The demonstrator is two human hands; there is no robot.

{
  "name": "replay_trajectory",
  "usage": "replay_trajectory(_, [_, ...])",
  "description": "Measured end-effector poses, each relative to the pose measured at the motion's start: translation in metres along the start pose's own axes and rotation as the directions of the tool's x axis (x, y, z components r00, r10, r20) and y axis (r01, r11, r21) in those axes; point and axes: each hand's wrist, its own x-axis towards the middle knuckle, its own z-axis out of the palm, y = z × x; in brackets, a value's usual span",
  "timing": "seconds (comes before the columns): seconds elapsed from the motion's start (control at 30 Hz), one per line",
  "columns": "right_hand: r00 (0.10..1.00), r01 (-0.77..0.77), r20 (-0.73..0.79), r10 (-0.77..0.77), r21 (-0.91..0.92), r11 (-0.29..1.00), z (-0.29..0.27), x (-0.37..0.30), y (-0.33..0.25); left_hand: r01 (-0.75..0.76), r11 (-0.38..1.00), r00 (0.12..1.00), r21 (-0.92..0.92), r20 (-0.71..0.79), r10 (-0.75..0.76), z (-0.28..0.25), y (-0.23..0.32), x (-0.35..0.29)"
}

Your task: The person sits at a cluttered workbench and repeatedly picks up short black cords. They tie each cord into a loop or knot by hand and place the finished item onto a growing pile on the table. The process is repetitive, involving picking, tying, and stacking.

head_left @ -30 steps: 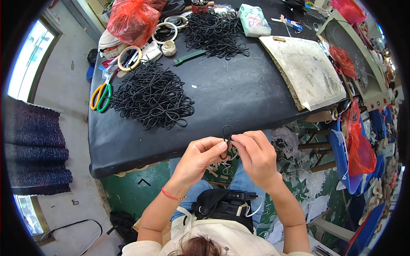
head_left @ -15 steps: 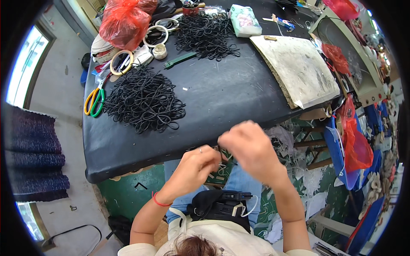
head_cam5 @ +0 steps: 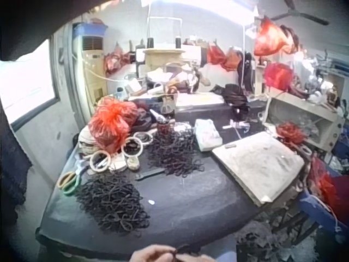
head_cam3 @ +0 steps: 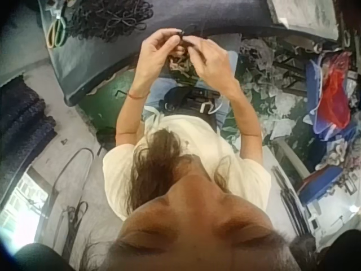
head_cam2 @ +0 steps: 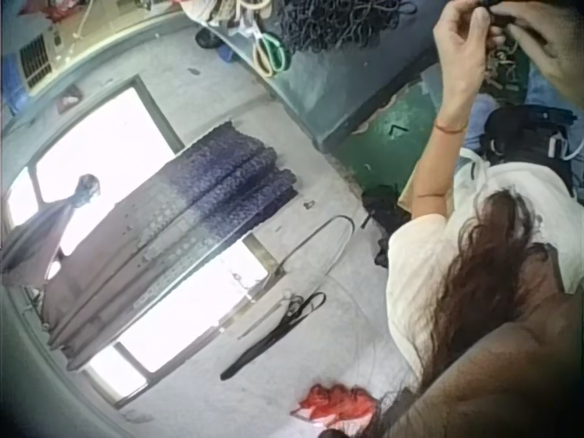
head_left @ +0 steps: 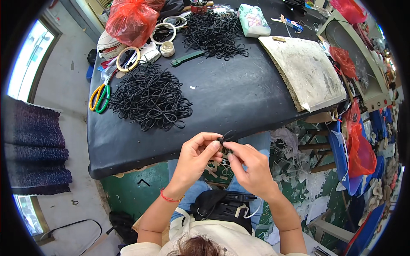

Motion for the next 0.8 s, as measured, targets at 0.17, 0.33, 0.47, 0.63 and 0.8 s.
replay_trajectory(0.17, [0.916, -0.395, 0.325, 0.235, 0.628, 0.67, -0.006, 0.001, 0.004, -0.079, 0.997, 0.997, 0.016, -0.011, 0.079, 0.003, -0.005, -0.001])
replay_trajectory(0.33, [0.953, -0.291, 0.131, 0.272, 0.644, 0.707, 0.005, -0.004, 0.01, -0.038, 0.987, 0.998, -0.155, -0.052, 0.03, 0.007, 0.002, -0.005])
replay_trajectory(0.47, [0.94, -0.264, -0.035, 0.34, 0.559, 0.786, 0.01, 0.001, 0.007, -0.13, 0.978, 0.985, -0.162, -0.132, 0.109, 0.014, -0.004, -0.008])
replay_trajectory(0.63, [0.91, -0.299, -0.057, 0.411, 0.595, 0.746, 0.012, 0.005, 0.0, -0.223, 0.97, 0.956, -0.1, -0.218, 0.197, 0.024, -0.009, -0.011])
replay_trajectory(0.8, [0.931, -0.259, -0.05, 0.361, 0.607, 0.752, 0.008, 0.011, 0.013, -0.215, 0.975, 0.967, 0.058, -0.124, 0.221, 0.019, -0.001, -0.011])
